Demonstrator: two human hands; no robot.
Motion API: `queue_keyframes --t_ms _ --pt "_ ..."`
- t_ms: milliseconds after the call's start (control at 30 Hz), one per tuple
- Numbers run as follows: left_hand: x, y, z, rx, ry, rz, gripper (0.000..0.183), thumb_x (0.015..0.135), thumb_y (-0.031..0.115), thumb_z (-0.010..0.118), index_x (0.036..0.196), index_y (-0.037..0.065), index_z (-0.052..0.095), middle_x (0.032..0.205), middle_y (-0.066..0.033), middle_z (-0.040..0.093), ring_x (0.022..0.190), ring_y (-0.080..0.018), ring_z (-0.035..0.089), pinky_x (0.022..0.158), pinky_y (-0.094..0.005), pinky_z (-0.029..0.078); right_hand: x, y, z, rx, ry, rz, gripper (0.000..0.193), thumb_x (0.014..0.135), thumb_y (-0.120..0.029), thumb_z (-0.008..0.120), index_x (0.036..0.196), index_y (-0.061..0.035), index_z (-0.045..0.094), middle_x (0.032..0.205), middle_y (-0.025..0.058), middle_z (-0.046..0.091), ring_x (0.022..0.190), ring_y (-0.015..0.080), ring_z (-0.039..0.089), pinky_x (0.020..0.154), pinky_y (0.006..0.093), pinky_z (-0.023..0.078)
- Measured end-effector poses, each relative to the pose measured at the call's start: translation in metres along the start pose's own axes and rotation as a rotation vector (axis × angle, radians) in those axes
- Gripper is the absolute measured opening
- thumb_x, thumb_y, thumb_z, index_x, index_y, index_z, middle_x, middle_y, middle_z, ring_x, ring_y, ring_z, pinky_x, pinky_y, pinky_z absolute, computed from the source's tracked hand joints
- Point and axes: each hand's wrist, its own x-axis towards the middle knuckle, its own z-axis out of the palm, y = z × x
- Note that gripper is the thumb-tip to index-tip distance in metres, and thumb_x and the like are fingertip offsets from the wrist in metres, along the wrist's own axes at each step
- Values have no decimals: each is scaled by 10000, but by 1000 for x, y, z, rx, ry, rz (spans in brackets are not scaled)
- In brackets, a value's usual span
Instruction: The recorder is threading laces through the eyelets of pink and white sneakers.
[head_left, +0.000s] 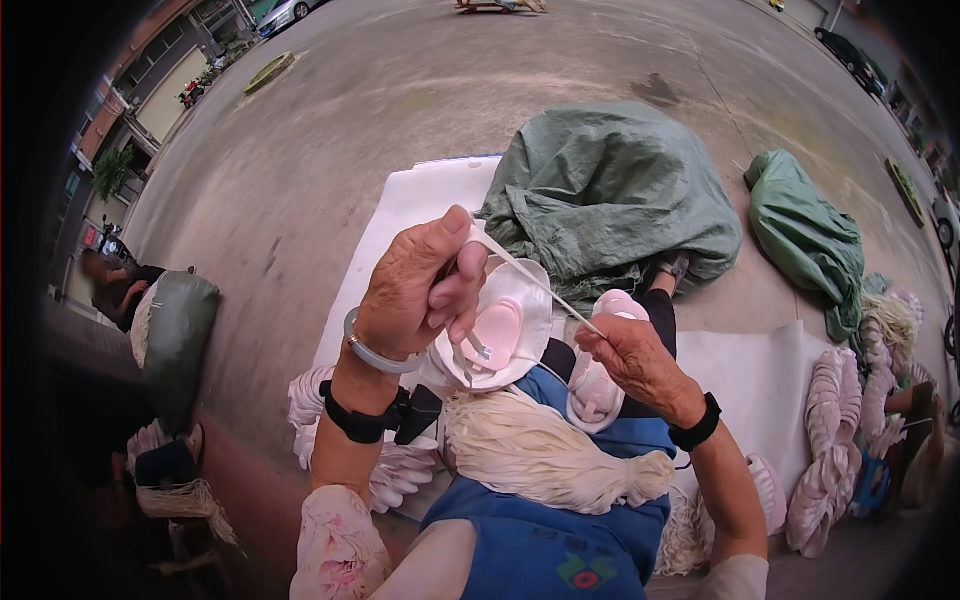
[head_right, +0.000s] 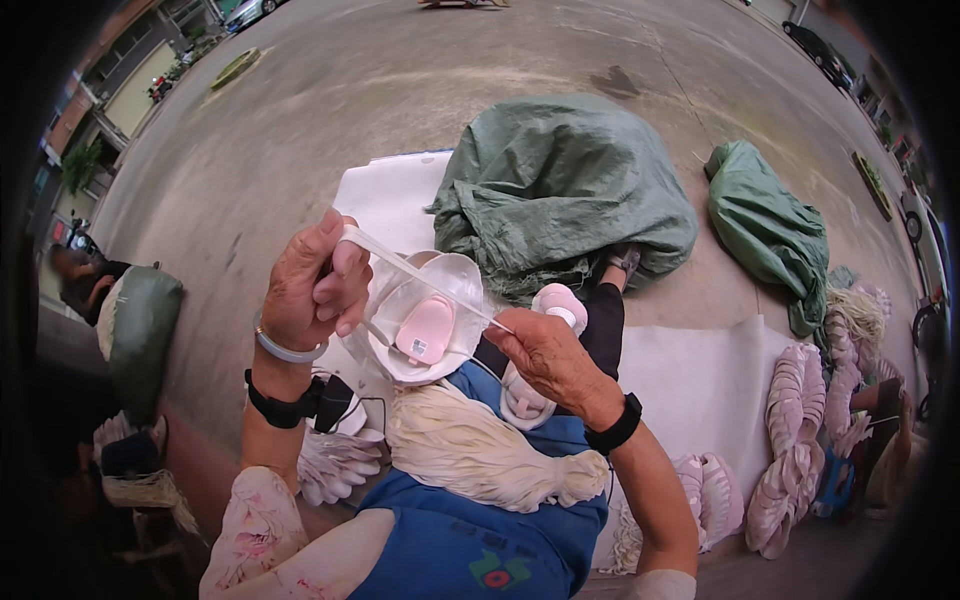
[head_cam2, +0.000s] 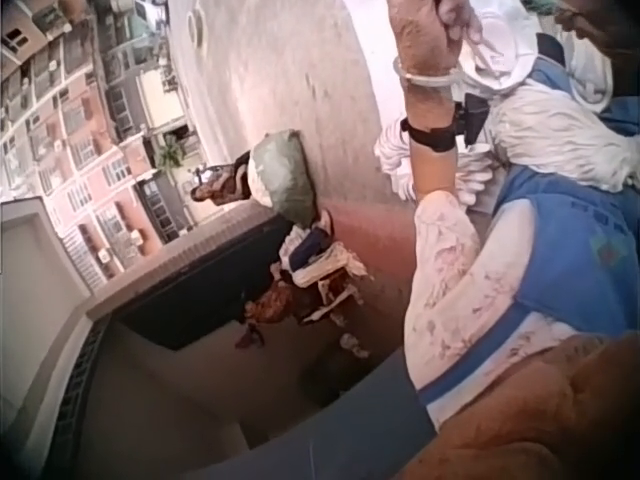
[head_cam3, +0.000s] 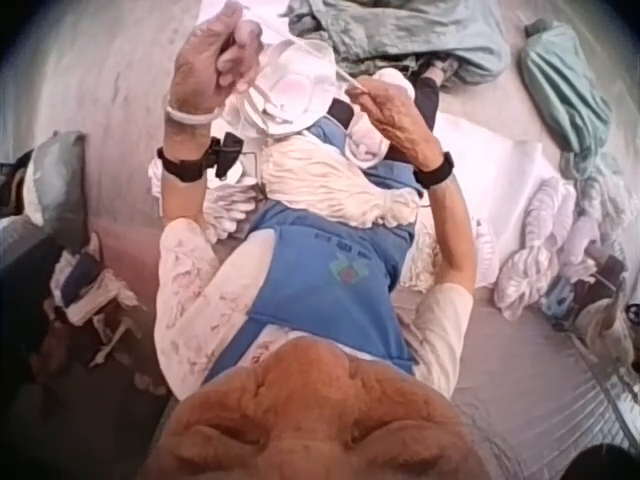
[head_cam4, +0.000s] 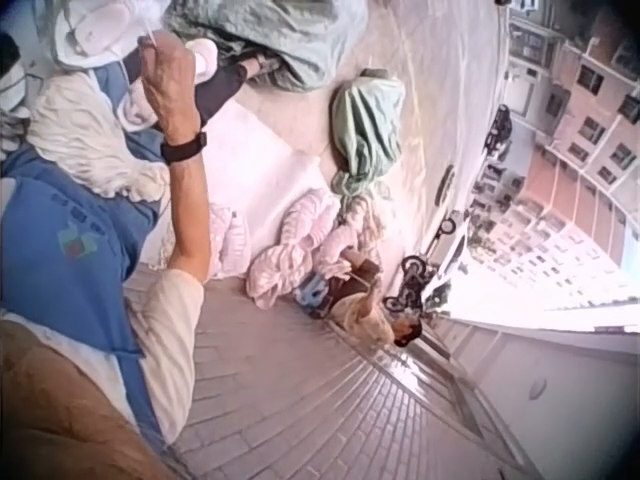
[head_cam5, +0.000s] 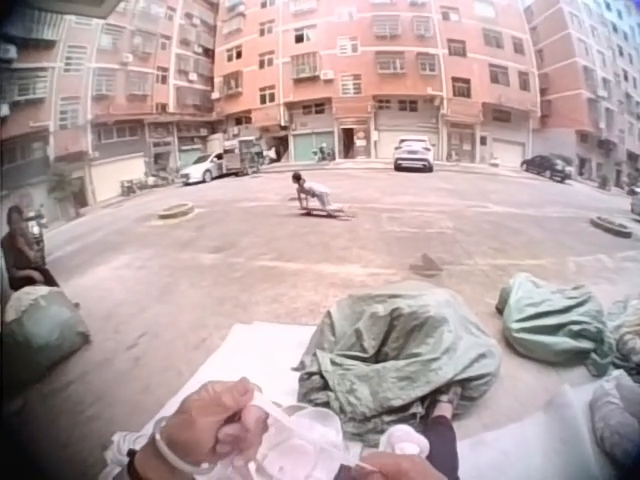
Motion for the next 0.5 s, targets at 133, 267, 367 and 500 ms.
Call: queue_keyframes --t_ms 133,267,367,500 --pt "4 -2 -4 -63 -16 33 390 1003 321 353 708 93 468 478 58 293 344 -44 256 296 -211 349 -11 -16 -12 -61 33 142 162 932 -147 519 861 -9 567 623 116 551 595 267 543 585 347 437" --pt "8 -15 -13 127 -23 -148 367 985 331 414 727 84 496 480 54 324 348 -39 268 300 -207 349 -11 -40 -24 -92 134 75 161 943 -142 502 870 -7 551 588 105 547 551 231 561 538 335 435" --pt "10 -33 -20 168 -21 -254 351 966 342 468 757 66 530 493 66 323 368 -30 283 324 -207 381 -16 -55 -37 -204 182 77 162 940 -153 515 866 -11 542 575 132 526 541 228 558 521 335 428" --pt "24 -58 -20 208 -107 -379 323 942 343 528 807 51 554 563 66 369 426 -21 335 371 -194 420 -36 -60 -61 -418 175 84 165 935 -166 530 893 -8 552 567 109 510 490 199 501 485 312 394"
